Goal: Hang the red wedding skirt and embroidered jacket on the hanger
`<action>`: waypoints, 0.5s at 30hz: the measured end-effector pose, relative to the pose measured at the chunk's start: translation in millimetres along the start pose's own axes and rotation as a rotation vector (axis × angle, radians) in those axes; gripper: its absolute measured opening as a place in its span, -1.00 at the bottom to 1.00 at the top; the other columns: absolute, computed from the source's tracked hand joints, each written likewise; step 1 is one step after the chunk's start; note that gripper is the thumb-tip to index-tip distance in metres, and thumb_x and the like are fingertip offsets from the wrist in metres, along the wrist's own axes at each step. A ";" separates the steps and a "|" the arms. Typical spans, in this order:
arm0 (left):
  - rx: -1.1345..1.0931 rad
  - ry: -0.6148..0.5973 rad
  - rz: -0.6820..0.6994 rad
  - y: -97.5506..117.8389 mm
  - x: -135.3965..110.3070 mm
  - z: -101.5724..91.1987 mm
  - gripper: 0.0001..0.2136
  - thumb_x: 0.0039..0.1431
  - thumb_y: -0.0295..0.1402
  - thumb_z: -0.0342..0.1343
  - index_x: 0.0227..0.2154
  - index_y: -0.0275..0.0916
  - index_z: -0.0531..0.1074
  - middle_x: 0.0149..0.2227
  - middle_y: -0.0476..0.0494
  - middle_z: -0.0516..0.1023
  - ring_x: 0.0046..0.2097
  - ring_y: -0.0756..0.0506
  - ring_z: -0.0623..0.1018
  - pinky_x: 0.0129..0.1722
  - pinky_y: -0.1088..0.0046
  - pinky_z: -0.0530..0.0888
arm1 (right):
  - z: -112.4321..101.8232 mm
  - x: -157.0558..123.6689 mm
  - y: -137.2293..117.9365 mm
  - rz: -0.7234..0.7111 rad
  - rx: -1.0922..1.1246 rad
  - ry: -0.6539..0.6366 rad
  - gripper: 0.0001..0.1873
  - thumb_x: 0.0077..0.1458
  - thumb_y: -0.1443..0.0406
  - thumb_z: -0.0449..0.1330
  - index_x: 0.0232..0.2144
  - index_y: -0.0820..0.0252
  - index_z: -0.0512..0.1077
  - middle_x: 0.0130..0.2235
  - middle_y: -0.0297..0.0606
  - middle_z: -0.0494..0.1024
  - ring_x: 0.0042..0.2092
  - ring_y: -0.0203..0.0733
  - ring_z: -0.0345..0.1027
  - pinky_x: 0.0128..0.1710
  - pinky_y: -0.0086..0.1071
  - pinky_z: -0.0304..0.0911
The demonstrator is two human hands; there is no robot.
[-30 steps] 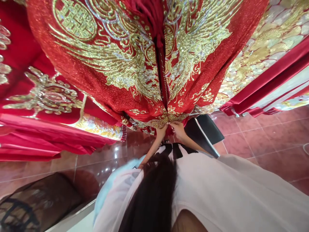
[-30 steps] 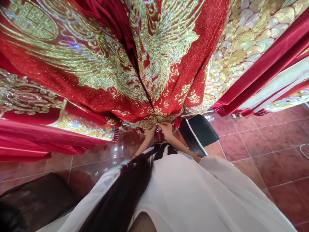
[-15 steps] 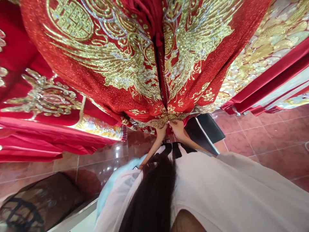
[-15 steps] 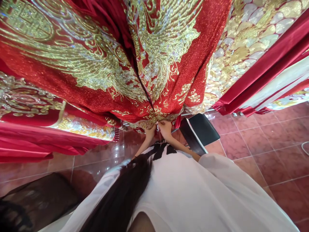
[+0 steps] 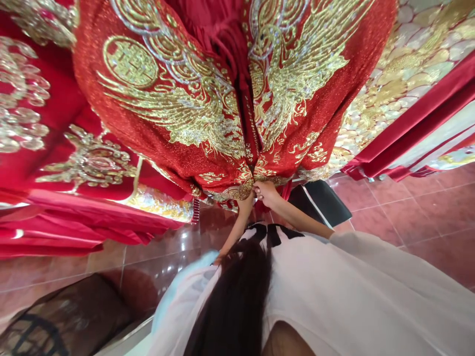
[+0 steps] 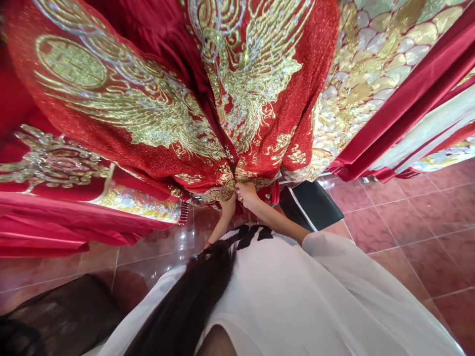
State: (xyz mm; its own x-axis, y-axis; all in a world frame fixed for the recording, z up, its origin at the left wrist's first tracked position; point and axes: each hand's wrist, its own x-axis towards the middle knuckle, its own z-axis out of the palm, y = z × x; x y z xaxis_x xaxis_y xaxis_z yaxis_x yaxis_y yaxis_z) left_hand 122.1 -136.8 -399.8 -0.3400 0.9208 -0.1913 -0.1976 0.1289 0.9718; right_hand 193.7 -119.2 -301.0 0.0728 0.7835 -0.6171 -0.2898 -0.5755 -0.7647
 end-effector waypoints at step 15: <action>-0.102 -0.076 -0.126 -9.7 -2.0 -6.2 -0.77 -0.23 -0.32 0.35 -0.51 -0.28 0.43 -0.38 -0.14 0.53 -0.19 -0.13 0.53 0.01 0.27 0.40 | -14.0 2.6 20.6 -0.069 -0.051 -0.028 -0.83 -0.21 0.37 0.07 -0.73 0.27 0.16 -0.76 -0.49 0.07 -0.70 -0.53 -0.16 -0.68 -0.56 -0.28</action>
State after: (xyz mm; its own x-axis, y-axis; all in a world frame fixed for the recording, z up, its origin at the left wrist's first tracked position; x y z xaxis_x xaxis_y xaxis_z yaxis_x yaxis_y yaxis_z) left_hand 119.0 -142.2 -409.8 -0.2367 0.9254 -0.2959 -0.3277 0.2106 0.9210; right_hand 201.3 -132.4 -320.9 0.0640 0.8275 -0.5579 -0.2357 -0.5307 -0.8142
